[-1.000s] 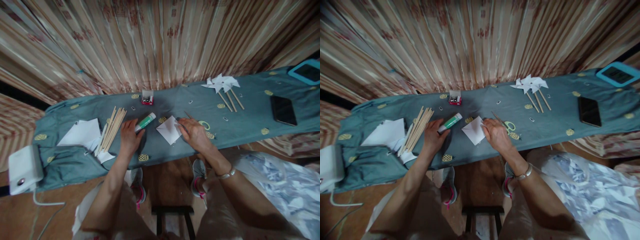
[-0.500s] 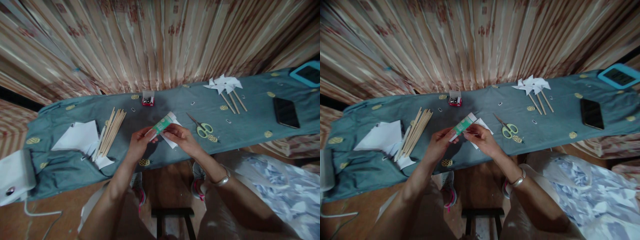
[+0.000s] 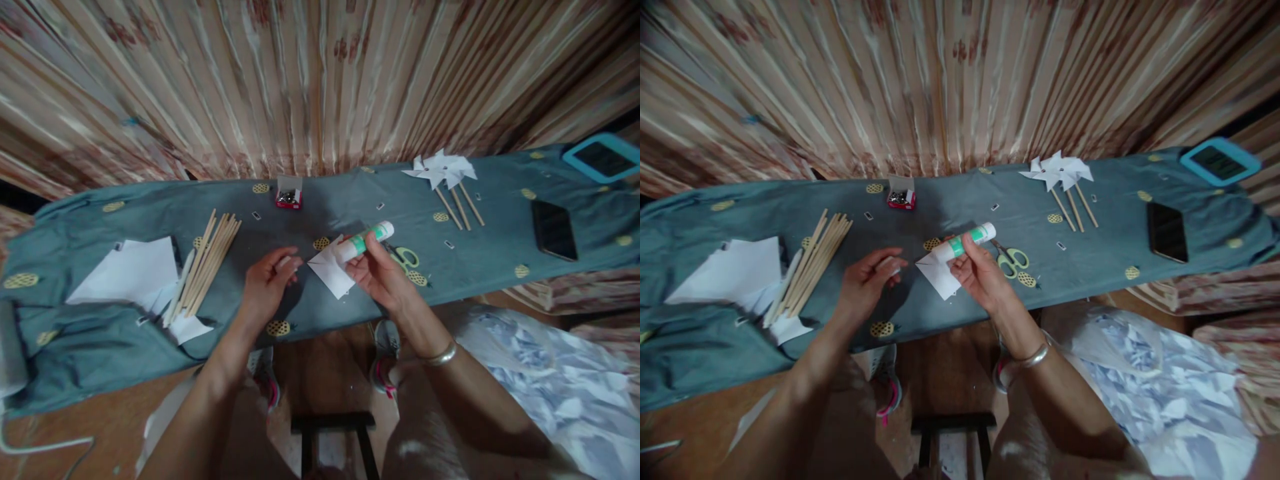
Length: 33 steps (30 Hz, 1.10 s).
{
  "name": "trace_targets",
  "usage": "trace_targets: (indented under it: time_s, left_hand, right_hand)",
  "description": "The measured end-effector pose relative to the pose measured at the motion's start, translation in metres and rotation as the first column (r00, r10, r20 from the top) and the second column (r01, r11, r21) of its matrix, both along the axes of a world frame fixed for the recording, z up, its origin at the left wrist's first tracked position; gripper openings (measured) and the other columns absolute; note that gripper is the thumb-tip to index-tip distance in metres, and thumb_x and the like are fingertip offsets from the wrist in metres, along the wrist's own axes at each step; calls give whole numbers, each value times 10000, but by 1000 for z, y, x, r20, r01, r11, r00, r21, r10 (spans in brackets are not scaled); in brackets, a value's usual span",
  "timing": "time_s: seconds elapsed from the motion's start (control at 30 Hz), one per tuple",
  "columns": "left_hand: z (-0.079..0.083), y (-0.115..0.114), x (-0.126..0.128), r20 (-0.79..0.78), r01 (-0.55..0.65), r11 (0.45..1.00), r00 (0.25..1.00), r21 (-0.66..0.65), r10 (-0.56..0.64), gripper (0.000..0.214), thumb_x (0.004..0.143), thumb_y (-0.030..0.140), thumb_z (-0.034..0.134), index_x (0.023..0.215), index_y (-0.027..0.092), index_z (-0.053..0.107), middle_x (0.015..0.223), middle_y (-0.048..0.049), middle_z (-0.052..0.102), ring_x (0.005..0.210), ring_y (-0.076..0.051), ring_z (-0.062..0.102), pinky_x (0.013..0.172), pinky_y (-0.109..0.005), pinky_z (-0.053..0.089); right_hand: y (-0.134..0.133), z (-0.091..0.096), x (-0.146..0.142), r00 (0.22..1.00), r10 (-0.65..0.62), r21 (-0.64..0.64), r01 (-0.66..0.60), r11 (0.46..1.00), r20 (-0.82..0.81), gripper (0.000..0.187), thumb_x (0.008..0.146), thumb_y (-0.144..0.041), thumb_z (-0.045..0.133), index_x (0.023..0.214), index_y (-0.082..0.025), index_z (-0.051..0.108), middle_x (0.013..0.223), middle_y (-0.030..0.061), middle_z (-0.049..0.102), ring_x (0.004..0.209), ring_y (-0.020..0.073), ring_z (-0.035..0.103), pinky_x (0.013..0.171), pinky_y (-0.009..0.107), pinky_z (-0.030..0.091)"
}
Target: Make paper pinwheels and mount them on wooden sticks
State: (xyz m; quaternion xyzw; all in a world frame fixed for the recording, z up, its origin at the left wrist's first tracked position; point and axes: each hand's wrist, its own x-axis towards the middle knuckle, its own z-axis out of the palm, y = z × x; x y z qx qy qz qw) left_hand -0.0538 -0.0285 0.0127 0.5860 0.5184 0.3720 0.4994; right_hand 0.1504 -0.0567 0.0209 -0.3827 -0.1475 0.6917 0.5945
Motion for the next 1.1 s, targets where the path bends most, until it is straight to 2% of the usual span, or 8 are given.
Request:
trace_targets:
  time_s: [0.1, 0.23, 0.43, 0.53, 0.6, 0.77, 0.93, 1.1]
  left_hand:
    - [-11, 11, -14, -356, 83, 943, 934, 322, 39, 275, 850, 326, 611, 1070, 197, 711, 1080, -84, 734, 1026, -250, 661, 933, -398, 511]
    - [-23, 19, -16, -596, 274, 879, 803, 391, 15, 282, 877, 218, 566, 1132, 207, 687, 1199, -88, 701, 1130, -261, 610, 1017, -449, 478]
    - [-23, 19, -10, -652, 309, 823, 752, 478, 96, 310, 905, 275, 587, 1200, 195, 635, 1349, -106, 615, 1242, -284, 546, 1070, -487, 447]
    - [-19, 12, -3, -599, 286, 743, 779, 605, 188, 302, 931, 269, 565, 1219, 193, 614, 1416, -123, 557, 1320, -290, 483, 1104, -498, 418]
    - [-18, 3, 6, -578, 335, 698, 805, 633, 137, 283, 966, 223, 498, 1220, 173, 612, 1394, -133, 576, 1322, -271, 488, 1104, -489, 423]
    - [-22, -28, 30, -652, 587, 644, 737, 490, -175, 316, 974, 261, 498, 1259, 176, 607, 1448, -175, 523, 1409, -310, 409, 1127, -572, 367]
    - [-26, -39, 38, -707, 640, 653, 672, 405, -220, 423, 910, 323, 630, 1315, 218, 572, 1548, -206, 388, 1479, -361, 284, 1147, -641, 267]
    - [-28, -35, 39, -727, 654, 657, 647, 375, -228, 467, 901, 402, 637, 1331, 235, 563, 1548, -193, 393, 1488, -364, 261, 1167, -650, 209]
  right_hand:
    - [0, -1, 5, 991, 48, -50, -55, 997, -122, 310, 748, -475, 798, 835, -192, 705, 748, -7, 747, 640, 92, 666, 580, 173, 549]
    - [-3, -1, 8, 980, 70, -57, -82, 995, -185, 121, 796, -306, 738, 842, -205, 691, 774, -21, 756, 616, 75, 648, 563, 159, 535]
    - [-7, 3, 12, 988, 147, -42, -149, 988, -41, 138, 691, -262, 672, 817, -210, 695, 826, 2, 765, 709, 117, 668, 676, 224, 564]
    - [-8, 6, 17, 972, 170, -40, -166, 985, 163, 199, 677, -300, 625, 854, -241, 693, 894, 17, 756, 730, 154, 651, 697, 294, 558]
    - [-8, 8, 21, 934, 153, -13, -157, 988, 324, 224, 676, -345, 622, 870, -250, 686, 916, 30, 744, 762, 178, 646, 722, 329, 550]
    - [-7, 3, 31, 755, -32, 75, -23, 997, 655, 232, 678, -409, 710, 842, -247, 682, 816, 18, 705, 771, 188, 632, 756, 341, 537]
    - [-7, -2, 32, 485, -86, 136, -69, 988, 870, 211, 722, -421, 733, 794, -229, 681, 810, 25, 720, 767, 200, 643, 767, 363, 527]
    - [-8, -8, 30, 175, -72, 100, -157, 982, 982, 277, 778, -463, 710, 812, -189, 690, 774, 43, 717, 705, 195, 639, 729, 363, 505]
